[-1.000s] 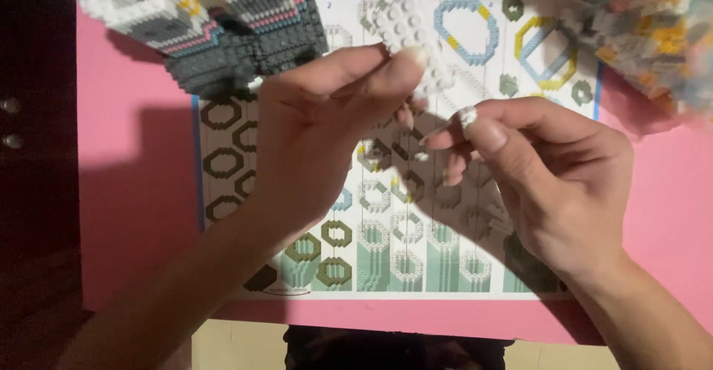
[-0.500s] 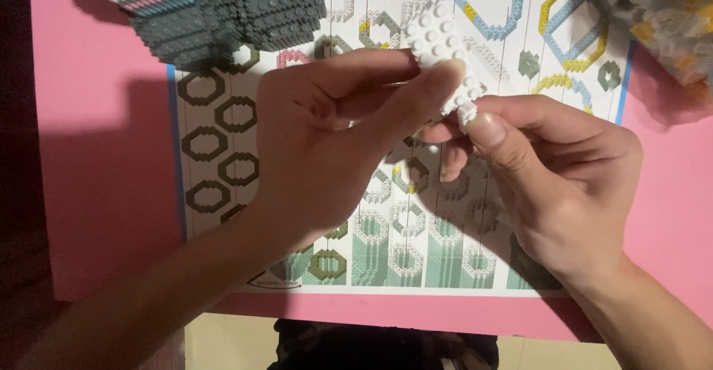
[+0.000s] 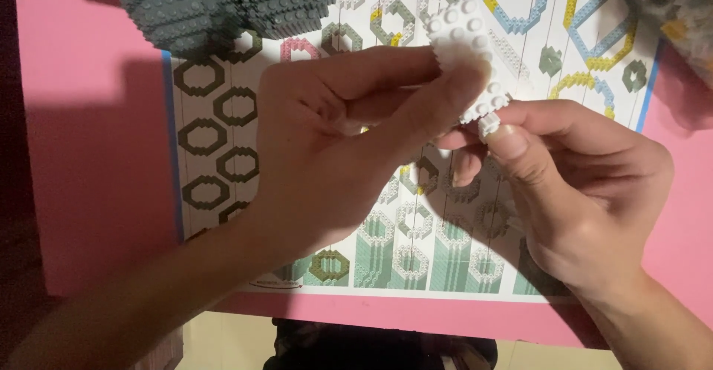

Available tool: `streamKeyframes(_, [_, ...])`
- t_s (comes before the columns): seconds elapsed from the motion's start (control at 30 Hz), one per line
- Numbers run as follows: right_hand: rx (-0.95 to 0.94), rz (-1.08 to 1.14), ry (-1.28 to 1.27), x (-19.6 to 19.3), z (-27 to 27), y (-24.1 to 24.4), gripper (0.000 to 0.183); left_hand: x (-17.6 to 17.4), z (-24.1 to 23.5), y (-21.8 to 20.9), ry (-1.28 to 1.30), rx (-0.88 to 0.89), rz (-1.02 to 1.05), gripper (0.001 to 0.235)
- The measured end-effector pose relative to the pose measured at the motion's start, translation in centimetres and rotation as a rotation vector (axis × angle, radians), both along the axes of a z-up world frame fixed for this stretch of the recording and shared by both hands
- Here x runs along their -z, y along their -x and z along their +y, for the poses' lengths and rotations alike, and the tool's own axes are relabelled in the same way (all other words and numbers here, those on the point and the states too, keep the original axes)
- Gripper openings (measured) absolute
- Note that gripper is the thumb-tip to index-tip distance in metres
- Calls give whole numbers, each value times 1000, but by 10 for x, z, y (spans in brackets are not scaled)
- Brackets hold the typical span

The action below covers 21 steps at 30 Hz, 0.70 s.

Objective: The person assembles small white plastic beads into a hexagonal shape using a plastic hammer and an instruction sheet. They repeatedly tap the beads to secure them, then add more beads from a bag to continue building the structure.

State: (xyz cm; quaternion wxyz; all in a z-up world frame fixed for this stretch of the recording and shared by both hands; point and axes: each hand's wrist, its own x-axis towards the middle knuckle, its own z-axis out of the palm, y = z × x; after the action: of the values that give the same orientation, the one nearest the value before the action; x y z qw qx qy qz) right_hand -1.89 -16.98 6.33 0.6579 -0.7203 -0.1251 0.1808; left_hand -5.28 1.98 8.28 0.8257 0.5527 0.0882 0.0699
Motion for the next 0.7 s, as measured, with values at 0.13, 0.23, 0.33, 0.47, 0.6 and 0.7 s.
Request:
streamKeyframes(0.13, [34,-10,5,0,1,2,11,-6,0,-1,-53,14,-4,26])
streamKeyframes(0.23, [50,-24,24,2,-1,3,9,-6,-2,0,-35,2,15,25])
streamKeyframes(0.33, [35,-37,13,3,-1,2,10,-6,-2,1,-59,-13,9,26])
streamKeyframes(0.47, [33,-41,-25,8,-6,0,11,7,1,1,-171,-45,-115,21])
streamKeyframes(0.6, [-23,-79,44,19,-42,-31,9,26,16,-7,-318,-79,-283,17])
streamKeyframes(0.7, [120,84,-161,60,-96,-64,31,29,32,-17,-481,-197,-318,44])
